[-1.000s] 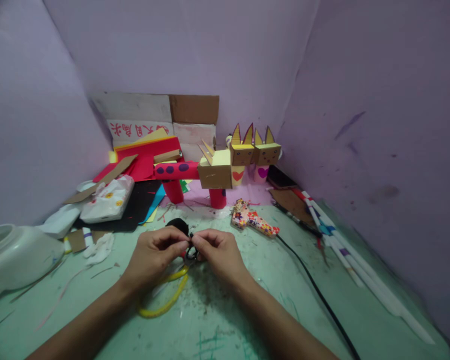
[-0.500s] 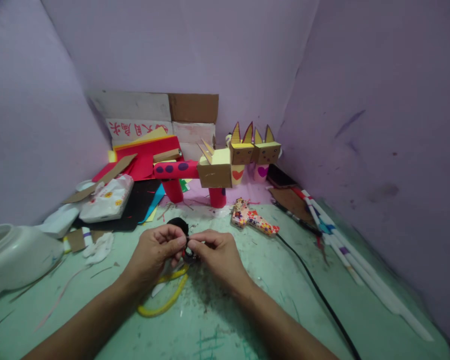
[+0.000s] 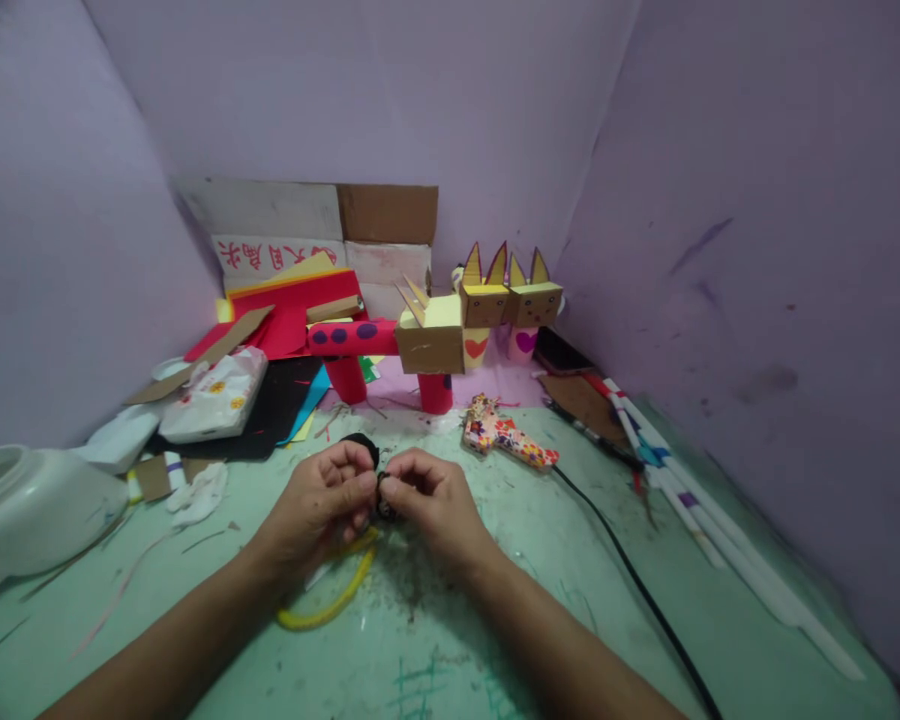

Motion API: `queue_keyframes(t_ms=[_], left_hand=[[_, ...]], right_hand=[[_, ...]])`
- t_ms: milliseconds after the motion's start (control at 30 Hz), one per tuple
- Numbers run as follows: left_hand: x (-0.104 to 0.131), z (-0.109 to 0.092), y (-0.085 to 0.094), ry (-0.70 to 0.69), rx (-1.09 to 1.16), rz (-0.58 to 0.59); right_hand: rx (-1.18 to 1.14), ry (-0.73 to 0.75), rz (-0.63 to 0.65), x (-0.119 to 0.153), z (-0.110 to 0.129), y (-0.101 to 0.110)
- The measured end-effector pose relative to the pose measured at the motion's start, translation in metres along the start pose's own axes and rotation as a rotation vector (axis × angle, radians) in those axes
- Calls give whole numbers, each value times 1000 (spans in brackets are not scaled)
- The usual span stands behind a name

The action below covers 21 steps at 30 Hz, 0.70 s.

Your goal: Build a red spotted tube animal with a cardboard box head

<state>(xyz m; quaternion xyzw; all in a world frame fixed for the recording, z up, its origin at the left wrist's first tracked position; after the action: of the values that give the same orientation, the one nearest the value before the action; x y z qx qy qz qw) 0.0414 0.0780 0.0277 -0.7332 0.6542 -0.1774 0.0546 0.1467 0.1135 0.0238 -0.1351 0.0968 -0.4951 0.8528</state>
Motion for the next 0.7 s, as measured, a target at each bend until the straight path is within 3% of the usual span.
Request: queue_keyframes(t_ms=[100, 167, 367, 600, 700], left_hand=[[0, -14, 7, -105, -54, -81], [0, -19, 6, -134, -70, -62], [2, 3, -12, 50, -59, 136], [2, 13, -9, 114, -166, 126], [3, 11, -9, 97, -199, 118]], right_hand=[[-131, -21, -111, -1, 2, 11], [-145, -20, -150, -1, 3, 15], [-60, 8, -91, 1, 3, 6], [-84, 37, -90, 0, 8, 3], [-170, -32, -72, 0, 0, 1]])
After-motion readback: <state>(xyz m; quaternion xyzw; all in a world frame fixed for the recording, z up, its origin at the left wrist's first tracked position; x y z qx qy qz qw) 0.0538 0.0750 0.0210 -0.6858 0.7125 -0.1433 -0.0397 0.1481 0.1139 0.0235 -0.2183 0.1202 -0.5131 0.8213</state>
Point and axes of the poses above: each hand's wrist, its own x-axis away from the middle knuckle, its own y-axis out of the back of the hand, z = x × y, the point moved 8 cm from there along -x, towards the middle knuckle
